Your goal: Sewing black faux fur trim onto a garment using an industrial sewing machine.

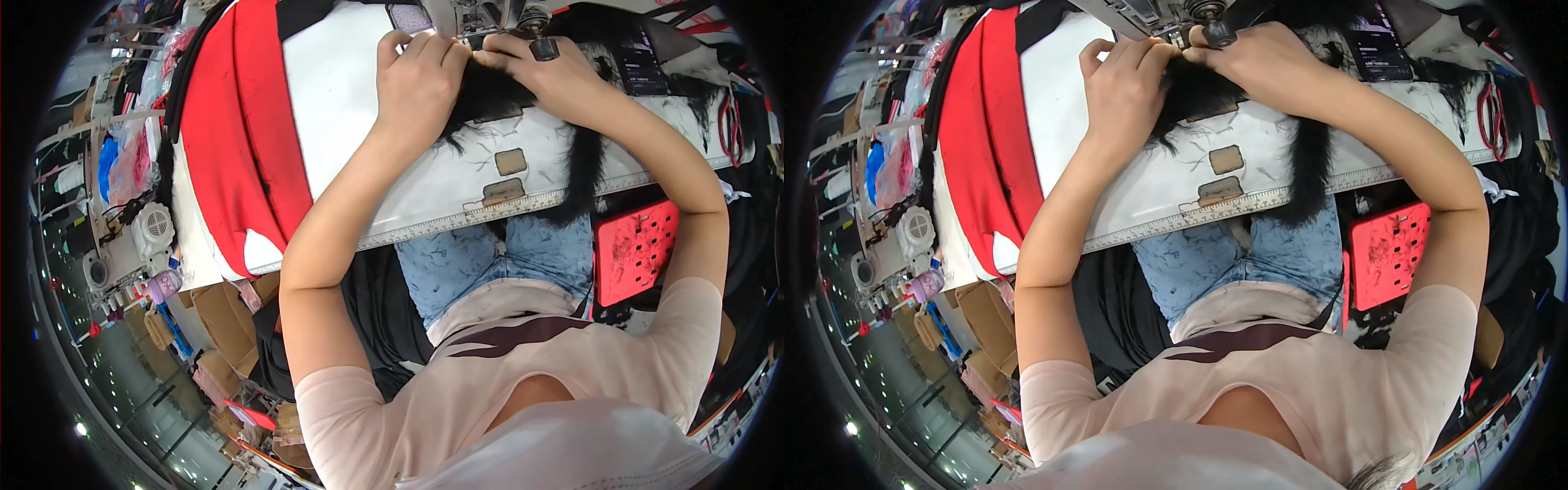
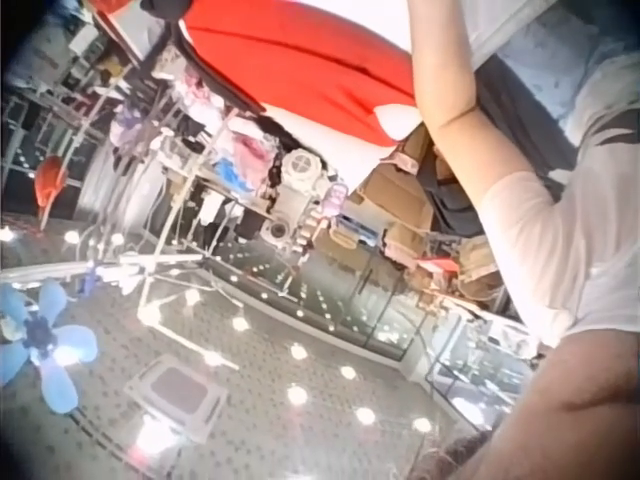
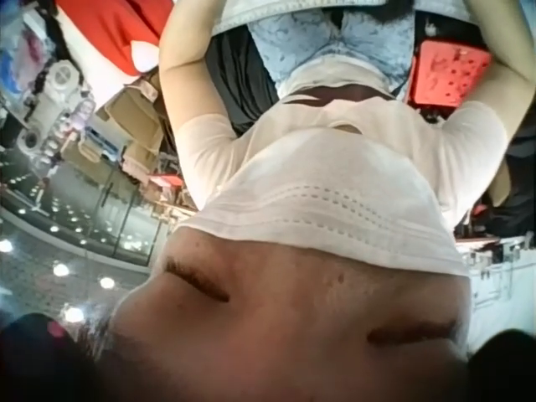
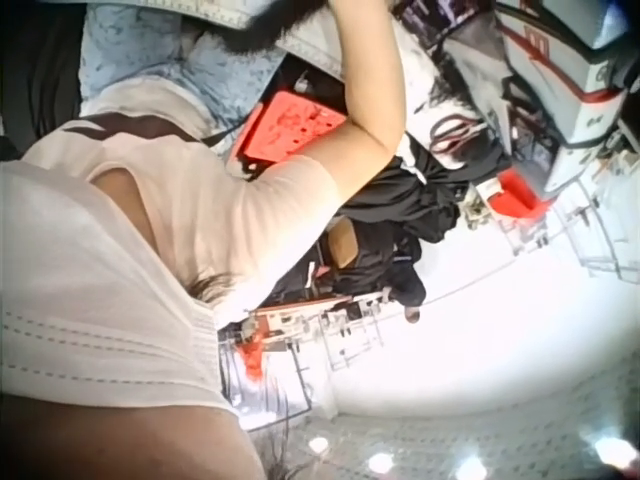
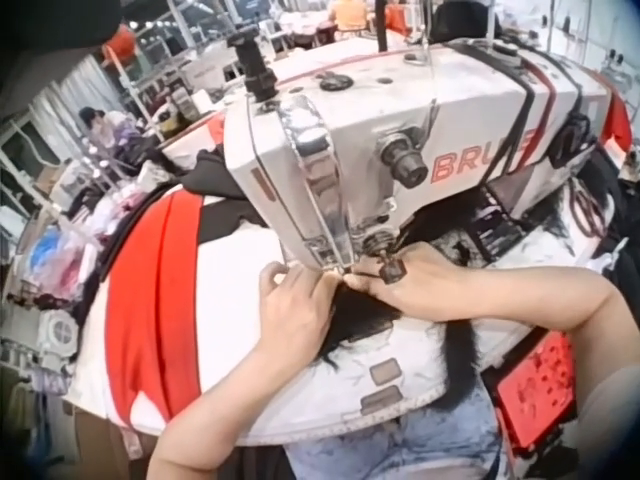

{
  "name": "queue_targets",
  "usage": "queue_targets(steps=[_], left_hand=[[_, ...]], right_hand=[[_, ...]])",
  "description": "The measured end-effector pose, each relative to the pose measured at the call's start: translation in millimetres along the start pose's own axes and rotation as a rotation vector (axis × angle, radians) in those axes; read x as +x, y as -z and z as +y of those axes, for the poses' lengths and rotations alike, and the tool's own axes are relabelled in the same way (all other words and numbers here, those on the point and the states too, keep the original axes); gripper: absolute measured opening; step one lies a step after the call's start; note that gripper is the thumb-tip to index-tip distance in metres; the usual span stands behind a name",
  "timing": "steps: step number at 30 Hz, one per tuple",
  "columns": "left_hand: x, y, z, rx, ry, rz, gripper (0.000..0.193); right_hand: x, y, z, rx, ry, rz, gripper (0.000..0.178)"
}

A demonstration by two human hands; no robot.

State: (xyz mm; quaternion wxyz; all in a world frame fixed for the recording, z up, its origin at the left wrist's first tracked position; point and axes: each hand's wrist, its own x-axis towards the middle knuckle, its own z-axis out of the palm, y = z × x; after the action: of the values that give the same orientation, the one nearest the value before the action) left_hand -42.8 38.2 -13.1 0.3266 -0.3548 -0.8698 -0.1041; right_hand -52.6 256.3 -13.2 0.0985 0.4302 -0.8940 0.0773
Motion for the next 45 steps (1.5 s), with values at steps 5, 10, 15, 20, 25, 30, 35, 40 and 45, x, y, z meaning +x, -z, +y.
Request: queue_targets(steps=[5,10,15,20,25,30,35,40,45], left_hand=[[-7,12,-2,0.025,-0.07,-0.078,0.018],[-13,23,2,0.023,-0.074,-0.206,0.03],[-15,26,1,-0.008,-0.028,-0.254,0.03],[-18,24,0,-0.051,-0.004,-0.24,0.032],[-14,24,-6,-0.061,-0.021,-0.238,0.032],[-15,23,-1,-0.031,0.047,-0.217,0.032],[-17,18,-9,-0.189,0.066,-0.245,0.033],[-10,19,-9,-0.233,0.103,-0.265,0.037],[-5,15,-21,-0.327,0.1,-0.297,0.039]], right_hand=[[5,7,-6,-0.059,0.095,-0.025,0.049],[-4,7,-11,-0.09,0.034,-0.063,0.058],[-3,14,-15,-0.054,-0.032,-0.167,0.065],[-8,3,-9,-0.01,-0.011,-0.062,0.066],[-4,12,-16,-0.02,-0.093,-0.173,0.069],[-7,8,-13,-0.032,-0.025,-0.094,0.072],[-5,5,-10,-0.055,0.036,0.005,0.062],[-5,-1,-11,-0.079,0.059,0.178,0.05],[-4,5,-16,-0.068,-0.066,-0.027,0.068]])
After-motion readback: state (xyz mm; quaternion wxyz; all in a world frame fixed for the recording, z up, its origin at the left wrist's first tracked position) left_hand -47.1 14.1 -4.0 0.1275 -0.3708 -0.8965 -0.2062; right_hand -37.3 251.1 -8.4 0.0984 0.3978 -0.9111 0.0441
